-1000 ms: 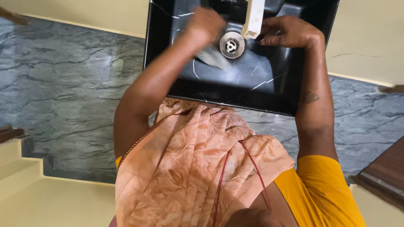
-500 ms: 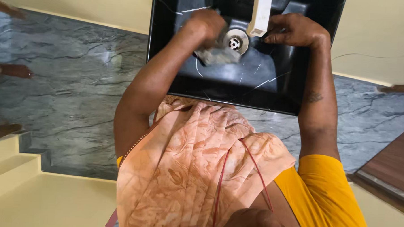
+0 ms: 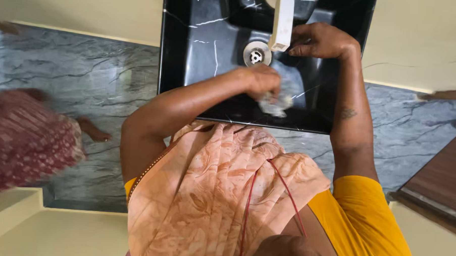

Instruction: The person scrubs a black bathroom sink with a cloth, focusing on the basin, drain, and faucet. They repeatedly wet the cloth under the running tap and wipe different sections of the sink surface.

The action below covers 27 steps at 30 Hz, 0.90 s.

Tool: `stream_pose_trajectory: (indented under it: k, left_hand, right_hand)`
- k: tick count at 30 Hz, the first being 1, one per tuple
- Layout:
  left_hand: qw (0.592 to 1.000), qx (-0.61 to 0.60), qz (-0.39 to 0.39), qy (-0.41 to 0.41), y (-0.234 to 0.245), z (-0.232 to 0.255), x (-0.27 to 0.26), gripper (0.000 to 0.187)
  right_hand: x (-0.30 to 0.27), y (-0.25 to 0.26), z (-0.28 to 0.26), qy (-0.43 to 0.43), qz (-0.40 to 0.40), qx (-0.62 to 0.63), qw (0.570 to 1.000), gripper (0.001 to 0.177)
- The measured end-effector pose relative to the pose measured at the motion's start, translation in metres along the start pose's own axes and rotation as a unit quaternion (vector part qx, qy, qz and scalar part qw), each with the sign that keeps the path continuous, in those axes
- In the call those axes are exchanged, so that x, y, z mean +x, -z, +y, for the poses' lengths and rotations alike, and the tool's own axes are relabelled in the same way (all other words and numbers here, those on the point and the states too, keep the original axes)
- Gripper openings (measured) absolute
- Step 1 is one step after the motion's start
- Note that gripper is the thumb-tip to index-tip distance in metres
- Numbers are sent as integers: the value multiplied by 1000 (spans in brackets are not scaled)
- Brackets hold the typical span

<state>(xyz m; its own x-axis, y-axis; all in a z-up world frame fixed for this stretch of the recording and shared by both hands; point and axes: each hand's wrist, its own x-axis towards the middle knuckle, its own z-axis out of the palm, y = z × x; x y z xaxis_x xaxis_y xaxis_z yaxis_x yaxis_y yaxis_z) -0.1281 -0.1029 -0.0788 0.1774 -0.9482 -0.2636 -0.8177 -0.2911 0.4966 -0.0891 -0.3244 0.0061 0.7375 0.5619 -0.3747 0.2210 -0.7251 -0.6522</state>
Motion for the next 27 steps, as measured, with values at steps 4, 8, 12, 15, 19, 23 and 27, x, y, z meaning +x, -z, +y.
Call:
stream_pose_trajectory:
  k: [4,8,12,15,19,23,27]
  left_hand:
    - [985,97,15,140,-9,-64,-26,13]
    - [925,182,115,314,-7,-139,-60,14]
    - [846,236,242,413,9,-168,-68,16]
    - [829,248,277,418,18,-153,-55,17]
    - [892,184,167,377,22,-108,-39,19]
    - [947,41,72,309,34,-60,-40,35]
    - [947,-136,184,224,39,-30,-35,34]
  right_hand:
    - [0,2,-2,2,-8,10,1000,44]
    - [0,1,-4,-4,1,-1,1000,47]
    - [-2,-1,-7,-13,6,-22,1000,45]
    - [-2,-2,-5,-26,5,2,1000,41]
    - [0,-2,-2,-12,12,-42,999,43]
    - [0,2,-2,-12,-13,-14,1000,47]
    - [1,1,-5,36,-73,100,992,57]
